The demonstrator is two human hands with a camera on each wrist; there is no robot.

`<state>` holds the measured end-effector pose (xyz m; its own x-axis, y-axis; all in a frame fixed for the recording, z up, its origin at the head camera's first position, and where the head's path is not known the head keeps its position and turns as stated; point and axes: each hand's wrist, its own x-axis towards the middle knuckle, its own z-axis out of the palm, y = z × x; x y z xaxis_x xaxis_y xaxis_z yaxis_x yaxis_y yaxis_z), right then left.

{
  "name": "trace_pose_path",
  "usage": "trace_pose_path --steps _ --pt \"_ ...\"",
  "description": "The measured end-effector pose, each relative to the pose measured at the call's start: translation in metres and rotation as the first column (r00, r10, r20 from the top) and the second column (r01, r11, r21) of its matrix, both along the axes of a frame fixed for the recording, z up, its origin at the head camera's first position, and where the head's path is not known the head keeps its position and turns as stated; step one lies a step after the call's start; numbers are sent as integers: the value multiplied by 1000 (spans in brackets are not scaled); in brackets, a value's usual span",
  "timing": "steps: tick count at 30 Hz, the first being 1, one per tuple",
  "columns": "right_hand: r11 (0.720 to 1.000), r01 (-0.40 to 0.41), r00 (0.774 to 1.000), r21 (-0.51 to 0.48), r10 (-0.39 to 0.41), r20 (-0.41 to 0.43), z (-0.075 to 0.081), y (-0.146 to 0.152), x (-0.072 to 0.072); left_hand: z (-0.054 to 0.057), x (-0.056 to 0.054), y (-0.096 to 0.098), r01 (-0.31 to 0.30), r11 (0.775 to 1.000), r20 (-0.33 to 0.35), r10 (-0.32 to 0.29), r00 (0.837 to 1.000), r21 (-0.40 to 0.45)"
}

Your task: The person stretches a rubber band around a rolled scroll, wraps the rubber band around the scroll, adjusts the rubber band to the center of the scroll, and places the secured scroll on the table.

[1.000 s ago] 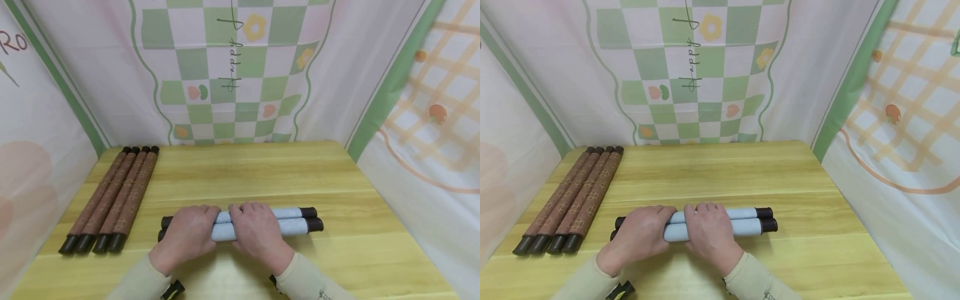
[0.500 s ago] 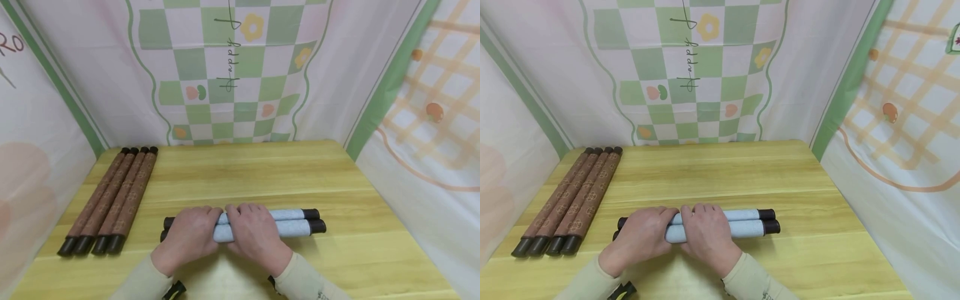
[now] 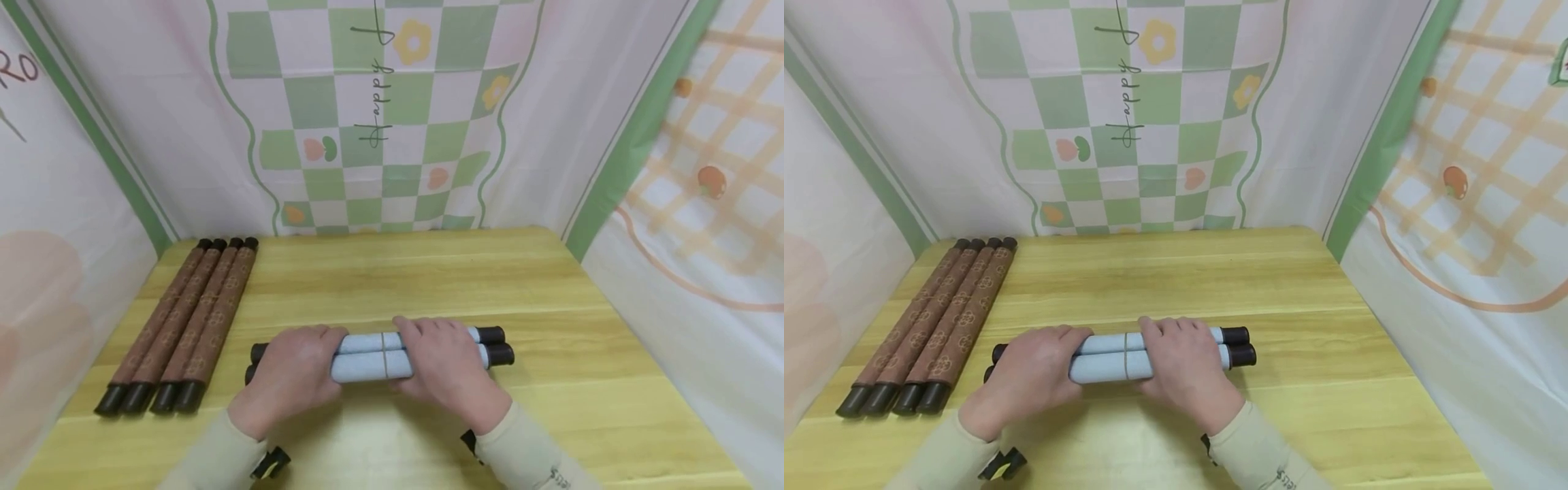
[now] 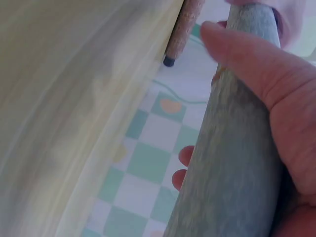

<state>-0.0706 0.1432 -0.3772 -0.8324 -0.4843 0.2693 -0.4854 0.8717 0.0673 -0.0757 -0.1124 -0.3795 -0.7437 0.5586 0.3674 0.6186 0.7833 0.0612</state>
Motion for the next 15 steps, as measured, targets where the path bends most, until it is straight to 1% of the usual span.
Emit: trace_pose_path --steps 6,10,15 --pt "1000 -18 998 12 19 -65 -2 8 -5 -1 -4 -3 -8 1000 8 8 1000 -17" --pt "1000 -2 999 16 3 -54 -4 8 -7 -4 -4 -2 -7 999 -3 7 1000 -32" --pt "1000 21 998 23 -19 -57 -7 7 -8 -8 -4 -1 -43 995 -19 41 999 -92"
